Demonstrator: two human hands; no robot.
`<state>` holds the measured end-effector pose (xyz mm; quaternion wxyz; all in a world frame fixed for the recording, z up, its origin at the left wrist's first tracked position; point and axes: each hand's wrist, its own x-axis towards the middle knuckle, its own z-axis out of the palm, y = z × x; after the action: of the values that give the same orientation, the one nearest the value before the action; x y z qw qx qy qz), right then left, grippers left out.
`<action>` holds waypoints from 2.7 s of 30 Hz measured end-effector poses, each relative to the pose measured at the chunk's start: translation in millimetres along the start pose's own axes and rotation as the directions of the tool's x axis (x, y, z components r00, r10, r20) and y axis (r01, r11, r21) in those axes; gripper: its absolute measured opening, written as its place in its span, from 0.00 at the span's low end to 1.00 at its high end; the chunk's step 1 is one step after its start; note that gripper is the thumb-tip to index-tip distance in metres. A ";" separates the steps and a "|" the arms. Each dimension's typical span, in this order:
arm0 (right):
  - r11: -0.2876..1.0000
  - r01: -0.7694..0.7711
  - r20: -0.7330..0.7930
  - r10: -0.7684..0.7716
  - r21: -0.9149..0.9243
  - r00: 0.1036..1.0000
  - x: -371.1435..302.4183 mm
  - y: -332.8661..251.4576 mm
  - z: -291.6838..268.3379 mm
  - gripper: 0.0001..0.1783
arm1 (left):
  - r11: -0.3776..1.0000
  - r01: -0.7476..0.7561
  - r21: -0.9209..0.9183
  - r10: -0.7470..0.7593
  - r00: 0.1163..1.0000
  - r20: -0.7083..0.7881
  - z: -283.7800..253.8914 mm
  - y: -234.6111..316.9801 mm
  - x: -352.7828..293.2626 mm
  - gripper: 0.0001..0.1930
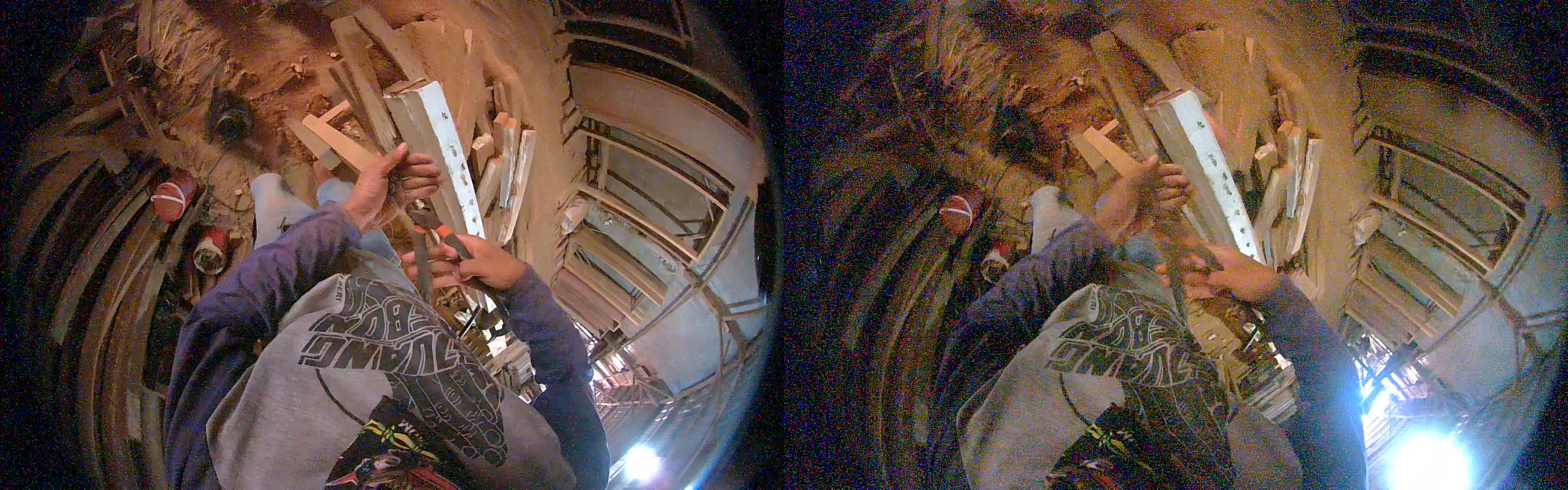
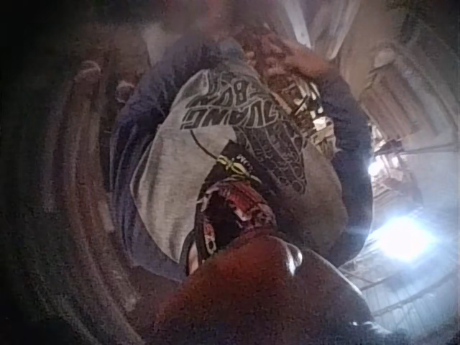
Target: The person uses a hammer and pliers to remove nails from a long white wooden plank. They repeatedly pry nails out with the pliers and strike the plank with the hammer to loosen them.
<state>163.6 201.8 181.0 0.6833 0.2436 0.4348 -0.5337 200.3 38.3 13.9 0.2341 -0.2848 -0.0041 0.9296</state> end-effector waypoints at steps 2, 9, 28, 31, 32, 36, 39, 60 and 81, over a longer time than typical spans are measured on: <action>0.999 -0.034 -0.063 0.036 0.033 0.997 -5.3 -2.3 -8.8 0.43 | 1.000 -0.025 -0.015 0.024 0.998 -0.059 -3.5 0.9 2.0 0.22; 0.852 -0.145 -0.427 -0.100 -0.503 0.899 0.1 -34.6 -59.3 0.33 | 0.998 0.055 0.029 -0.055 0.998 -0.020 -22.3 6.5 8.9 0.17; 0.786 -0.555 -0.437 0.413 -0.272 0.799 30.7 -153.8 -68.7 0.14 | 0.998 0.005 -0.059 -0.011 0.995 -0.098 -16.8 25.5 3.1 0.21; 0.763 -0.579 -0.287 0.509 -0.285 0.812 38.3 -175.7 -86.1 0.15 | 0.998 -0.014 -0.063 0.009 0.996 -0.086 -15.2 29.4 0.6 0.21; 0.740 -0.589 -0.276 0.522 -0.325 0.807 41.2 -180.9 -92.4 0.15 | 0.998 -0.027 -0.062 0.024 0.998 -0.051 -14.4 30.6 -1.2 0.21; 0.720 -0.526 -0.199 0.494 -0.453 0.846 47.9 -188.9 -110.8 0.08 | 0.999 -0.019 -0.046 0.013 0.993 -0.118 -13.7 33.7 -3.4 0.21; 0.766 -0.550 -0.235 0.498 -0.333 0.835 47.3 -183.3 -114.3 0.09 | 0.999 0.012 -0.045 -0.019 0.985 -0.173 -11.3 32.6 -1.3 0.22; 0.705 0.091 -0.226 -0.344 -0.704 0.912 29.6 -20.8 -98.6 0.23 | 0.994 0.012 -0.106 -0.019 0.997 -0.072 -21.9 0.7 20.3 0.20; 0.968 0.095 -0.033 -0.106 -0.231 0.994 -5.1 5.9 -17.2 0.42 | 0.991 0.020 -0.132 -0.017 1.000 0.023 -25.8 -5.7 25.4 0.20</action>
<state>163.1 220.0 175.8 0.6688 0.1529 0.5205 -0.5083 198.0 51.3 -20.2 0.2230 -0.2895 -0.0709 0.9281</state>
